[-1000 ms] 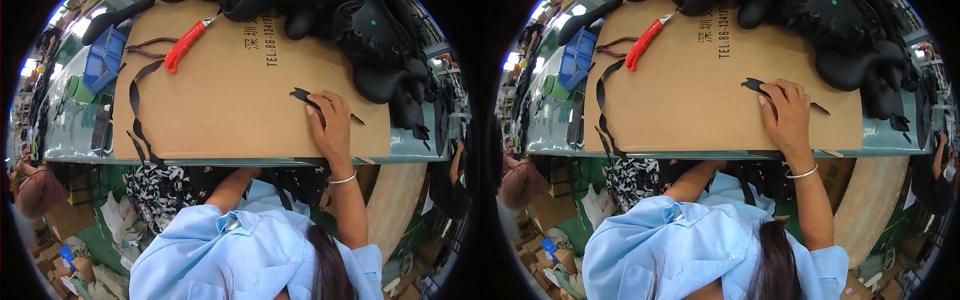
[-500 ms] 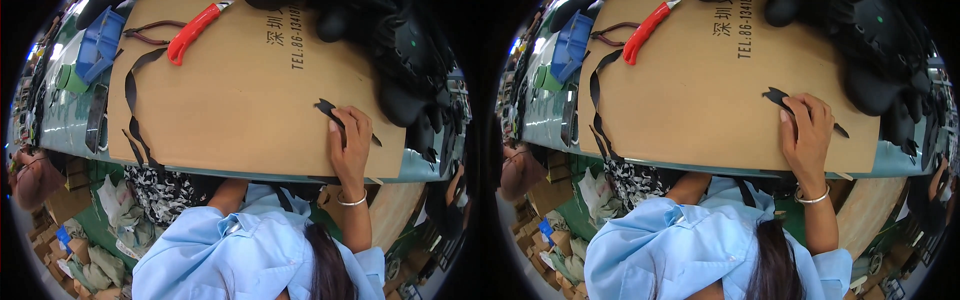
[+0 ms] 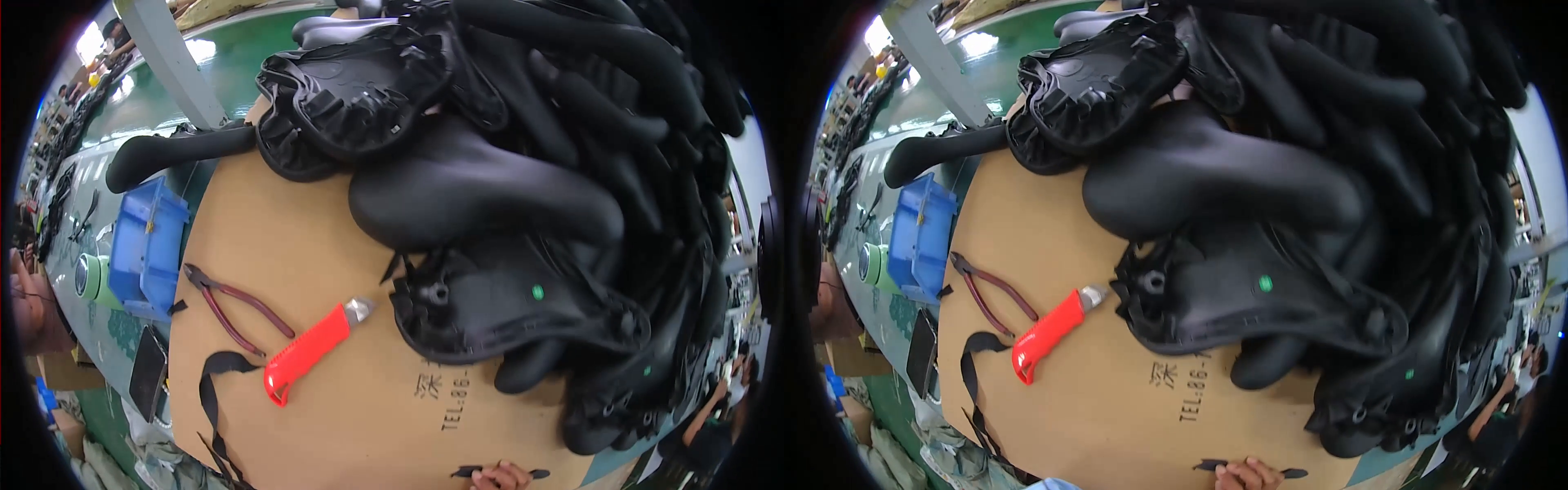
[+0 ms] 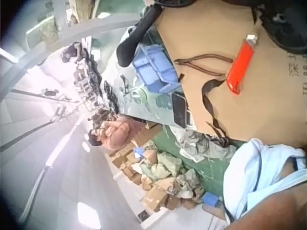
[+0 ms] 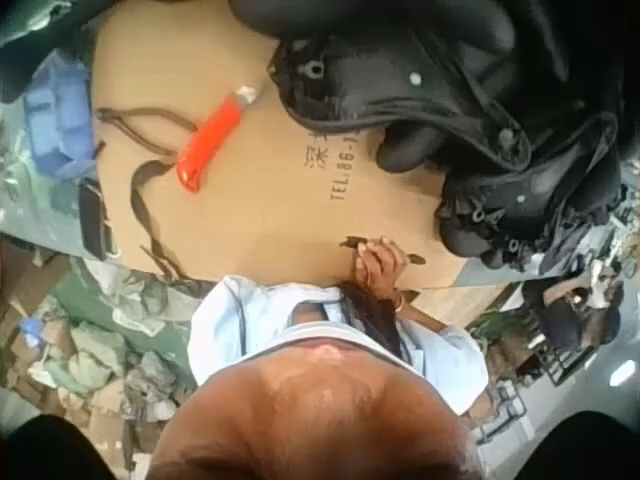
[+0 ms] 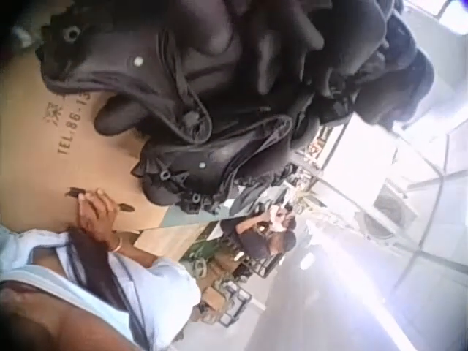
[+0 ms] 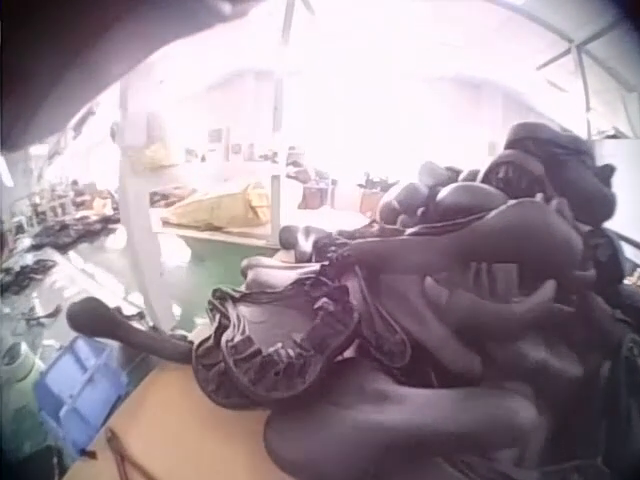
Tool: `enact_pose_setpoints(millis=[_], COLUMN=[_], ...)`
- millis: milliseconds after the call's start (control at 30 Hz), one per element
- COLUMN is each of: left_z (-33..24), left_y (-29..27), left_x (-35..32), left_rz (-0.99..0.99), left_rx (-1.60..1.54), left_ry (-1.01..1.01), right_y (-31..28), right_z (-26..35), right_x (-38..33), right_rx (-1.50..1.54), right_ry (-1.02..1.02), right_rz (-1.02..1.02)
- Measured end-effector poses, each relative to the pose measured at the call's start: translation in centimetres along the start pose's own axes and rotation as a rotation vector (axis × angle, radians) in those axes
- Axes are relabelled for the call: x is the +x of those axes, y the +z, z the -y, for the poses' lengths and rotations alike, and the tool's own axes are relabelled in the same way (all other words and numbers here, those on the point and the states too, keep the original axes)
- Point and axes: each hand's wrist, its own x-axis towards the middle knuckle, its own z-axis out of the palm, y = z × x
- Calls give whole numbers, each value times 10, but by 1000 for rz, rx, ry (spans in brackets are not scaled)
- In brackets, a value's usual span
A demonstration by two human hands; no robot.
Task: Trim excess material from bicycle seats using a utility knife and sort the finished products onto a conveyor belt.
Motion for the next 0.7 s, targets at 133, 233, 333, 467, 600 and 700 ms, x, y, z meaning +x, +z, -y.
enact_pose_setpoints(millis=[133,233,333,467,600,700], left_z=[-26,-40,-46,-50,-70,-91], left_y=[-13,-28,-38,-22,-4,5], left_x=[8,8,-6,-57,-118,-172], left_rz=[-5,-22,-50,-64,-119,-151], left_rx=[-55,-59,-32,-7,8,33], left_ry=[-27,-14,8,25,23,-13], right_y=[-5,4,12,18,-1,-12], right_z=[-3,-6,-9,-18,1,20], right_x=[2,2,-4,-6,7,48], right_rx=[-30,-30,-23,-61,28,292], right_ry=[-73,-75,-122,-157,-103,-109], right_rz=[-40,-61,-112,-164,-58,-56])
